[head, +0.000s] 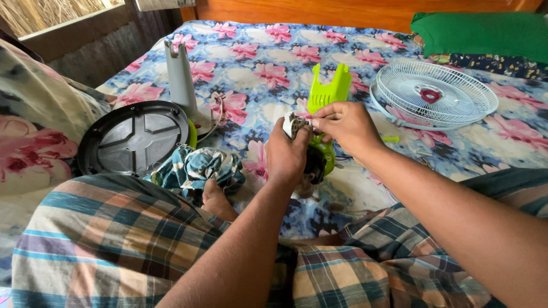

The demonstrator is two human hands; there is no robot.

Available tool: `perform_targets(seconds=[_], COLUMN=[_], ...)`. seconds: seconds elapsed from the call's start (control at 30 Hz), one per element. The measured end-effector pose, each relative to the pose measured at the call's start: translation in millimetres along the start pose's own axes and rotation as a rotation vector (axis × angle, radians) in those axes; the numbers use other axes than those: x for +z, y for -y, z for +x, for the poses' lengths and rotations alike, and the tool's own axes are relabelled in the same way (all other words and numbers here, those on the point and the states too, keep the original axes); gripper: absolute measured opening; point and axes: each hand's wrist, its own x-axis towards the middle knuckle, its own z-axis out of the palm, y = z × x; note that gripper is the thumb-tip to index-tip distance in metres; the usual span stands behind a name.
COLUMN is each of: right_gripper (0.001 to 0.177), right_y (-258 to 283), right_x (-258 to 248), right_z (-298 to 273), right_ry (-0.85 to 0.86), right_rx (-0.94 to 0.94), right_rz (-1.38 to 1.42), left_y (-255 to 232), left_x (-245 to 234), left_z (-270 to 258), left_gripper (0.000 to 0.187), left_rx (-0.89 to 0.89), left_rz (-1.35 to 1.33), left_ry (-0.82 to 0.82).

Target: The person reassembles the internal components of an electric fan. They attach a white plastic housing to the motor, connect wires, and secure the parts using a screwdriver. Finally, they fit the green plastic casing over the motor assembly.

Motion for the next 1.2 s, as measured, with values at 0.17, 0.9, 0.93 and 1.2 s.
perform_targets(seconds=[0.17, 0.9, 0.93, 1.2], right_gripper=[0.015, 0.016, 0.016, 0.014], right_y=[-4.4, -10.3, -10.4, -12.9], right_x=[1.4, 8.3, 7.1, 2.4], right_z=[2.3, -3.0, -3.3, -3.9], right_ry=[0.039, -0.058, -0.048, 0.016], right_rx=[-0.068, 0.057, 0.052, -0.056], right_rz=[-0.074, -0.082, -0.068, 0.002], left_y=[-3.3, -2.1, -2.0, -1.0], left_x=[-1.7, 2.2, 2.8, 2.4], left_z=[0.3, -2.1, -2.1, -2.5], left_gripper=[0.063, 0.062, 0.060, 0.059], left_rx=[0.001, 0.041, 0.033, 0.025], left_rz=[0.000, -0.082, -0.077, -0.057], left_ry=[-0.015, 0.014, 0.020, 0.022])
